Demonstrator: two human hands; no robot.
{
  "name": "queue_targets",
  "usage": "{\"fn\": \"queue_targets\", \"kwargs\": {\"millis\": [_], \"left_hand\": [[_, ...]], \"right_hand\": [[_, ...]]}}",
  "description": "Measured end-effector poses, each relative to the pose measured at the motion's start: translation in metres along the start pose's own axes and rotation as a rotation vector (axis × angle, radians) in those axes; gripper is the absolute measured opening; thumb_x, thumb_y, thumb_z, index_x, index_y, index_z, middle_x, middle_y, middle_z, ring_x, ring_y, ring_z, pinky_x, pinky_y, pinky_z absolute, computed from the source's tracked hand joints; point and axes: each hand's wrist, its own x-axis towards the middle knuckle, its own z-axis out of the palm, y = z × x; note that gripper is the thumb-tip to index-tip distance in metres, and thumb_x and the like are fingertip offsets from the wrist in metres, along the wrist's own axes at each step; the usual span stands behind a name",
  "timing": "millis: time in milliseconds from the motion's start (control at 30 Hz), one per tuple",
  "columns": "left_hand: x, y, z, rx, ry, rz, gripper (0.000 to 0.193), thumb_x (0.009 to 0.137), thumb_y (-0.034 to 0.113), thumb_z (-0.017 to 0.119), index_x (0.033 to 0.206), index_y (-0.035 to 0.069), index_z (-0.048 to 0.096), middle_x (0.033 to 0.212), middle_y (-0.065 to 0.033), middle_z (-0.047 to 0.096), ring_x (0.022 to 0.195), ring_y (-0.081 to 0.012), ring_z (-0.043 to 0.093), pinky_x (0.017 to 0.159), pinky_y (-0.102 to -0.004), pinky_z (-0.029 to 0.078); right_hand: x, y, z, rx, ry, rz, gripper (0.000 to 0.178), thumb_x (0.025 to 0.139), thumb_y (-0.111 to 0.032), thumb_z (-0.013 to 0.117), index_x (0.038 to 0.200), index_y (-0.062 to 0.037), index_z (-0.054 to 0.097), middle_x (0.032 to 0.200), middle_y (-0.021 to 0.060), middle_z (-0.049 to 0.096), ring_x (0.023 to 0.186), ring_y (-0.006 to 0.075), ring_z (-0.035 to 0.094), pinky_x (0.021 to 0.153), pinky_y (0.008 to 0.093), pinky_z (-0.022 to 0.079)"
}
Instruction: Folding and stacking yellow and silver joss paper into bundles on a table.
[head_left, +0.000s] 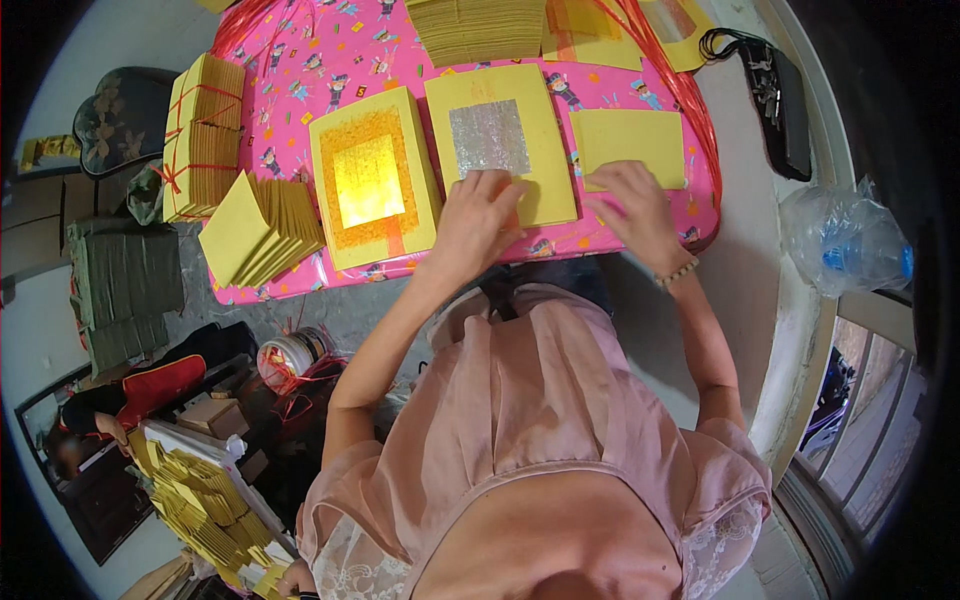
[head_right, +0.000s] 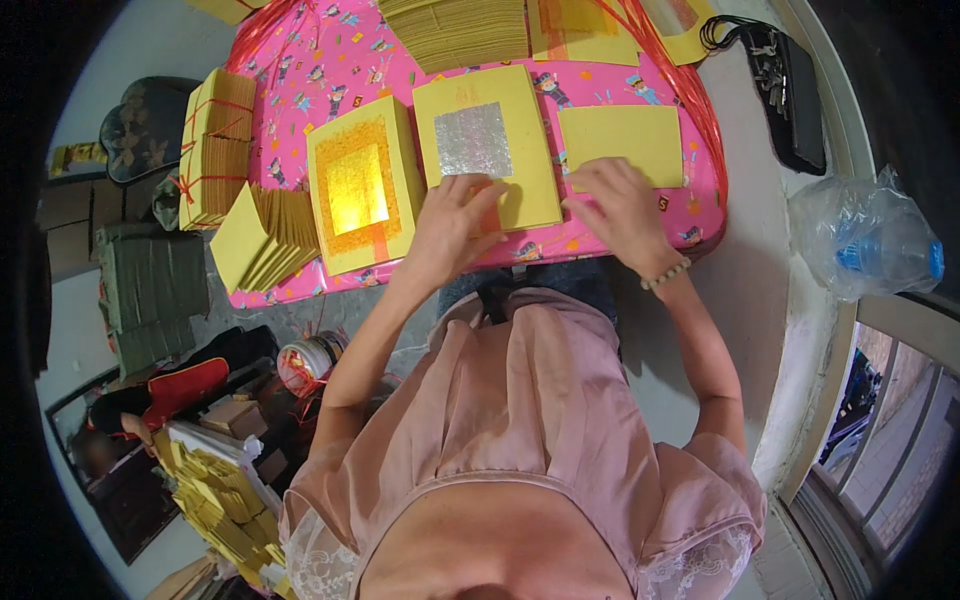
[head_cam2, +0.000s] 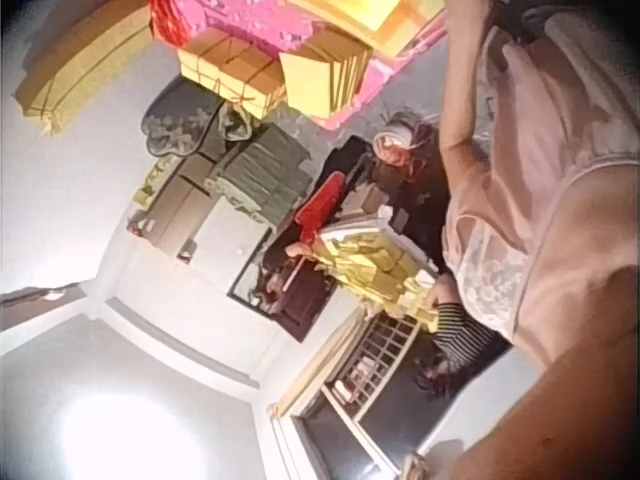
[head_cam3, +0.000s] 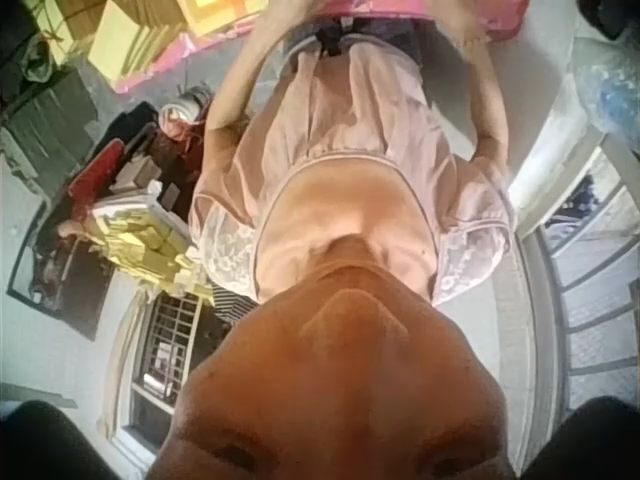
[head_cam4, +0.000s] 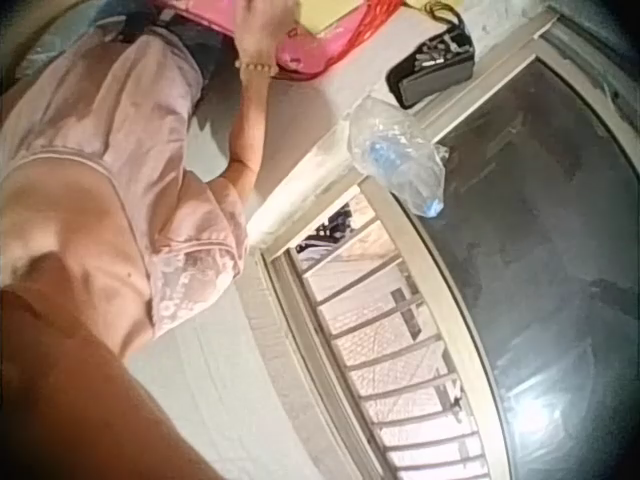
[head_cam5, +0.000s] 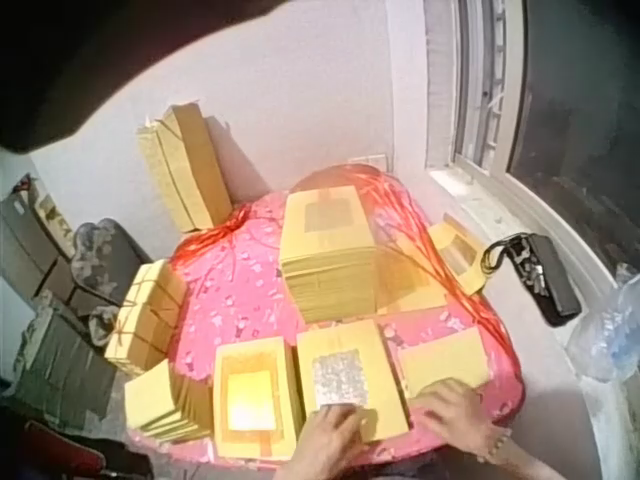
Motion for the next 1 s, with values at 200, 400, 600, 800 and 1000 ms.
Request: {"fn": "queue_targets", "kwargs": {"millis": [200, 400, 600, 800, 1000], "left_hand": [[-0.017, -0.012, -0.005, 0.128, 0.007, -0.055, 0.061, 0.068, 0.016, 0.082, 0.124, 0.008, 0.059, 0.121, -0.0107, 0.057, 0.112, -0.0312, 0.052, 0.091, -0.0420, 0.043], [-0.018, -0.015, -0.006, 0.082, 0.010, -0.066, 0.059, 0.069, 0.018, 0.082, 0.122, 0.007, 0.060, 0.118, -0.0106, 0.059, 0.109, -0.0308, 0.055, 0.092, -0.0404, 0.048], [-0.018, -0.019, -0.009, 0.033, -0.003, -0.104, 0.055, 0.071, 0.022, 0.083, 0.120, 0.008, 0.063, 0.119, -0.0080, 0.061, 0.109, -0.0295, 0.057, 0.091, -0.0392, 0.050], [-0.017, -0.019, -0.012, -0.002, -0.004, -0.113, 0.051, 0.071, 0.024, 0.083, 0.117, 0.010, 0.065, 0.118, -0.0072, 0.062, 0.106, -0.0295, 0.058, 0.089, -0.0402, 0.051], [-0.016, -0.021, -0.017, -0.020, -0.034, -0.125, 0.042, 0.076, 0.028, 0.080, 0.113, 0.012, 0.068, 0.117, -0.0073, 0.064, 0.105, -0.0294, 0.060, 0.086, -0.0411, 0.053]], "right_hand": [[0.005, -0.016, 0.018, -0.055, -0.184, -0.161, 0.038, 0.081, -0.022, 0.074, 0.115, -0.0075, 0.064, 0.115, 0.0104, 0.061, 0.108, 0.0297, 0.057, 0.094, 0.0420, 0.045], [0.006, -0.015, 0.022, -0.081, -0.234, -0.191, 0.040, 0.081, -0.023, 0.074, 0.116, -0.0068, 0.065, 0.120, 0.0101, 0.061, 0.114, 0.0287, 0.057, 0.097, 0.0417, 0.045], [0.008, -0.008, 0.024, -0.003, -0.161, -0.219, 0.018, 0.084, -0.022, 0.072, 0.094, -0.0072, 0.073, 0.107, 0.0072, 0.066, 0.102, 0.0261, 0.062, 0.087, 0.0391, 0.051], [0.008, -0.007, 0.024, 0.056, -0.183, -0.162, 0.018, 0.084, -0.022, 0.073, 0.093, -0.0062, 0.072, 0.106, 0.0073, 0.066, 0.102, 0.0266, 0.061, 0.087, 0.0395, 0.051], [0.011, -0.009, 0.018, 0.060, -0.223, -0.185, 0.025, 0.081, -0.020, 0.076, 0.099, -0.0048, 0.070, 0.110, 0.0098, 0.064, 0.104, 0.0286, 0.061, 0.088, 0.0393, 0.051]]}}
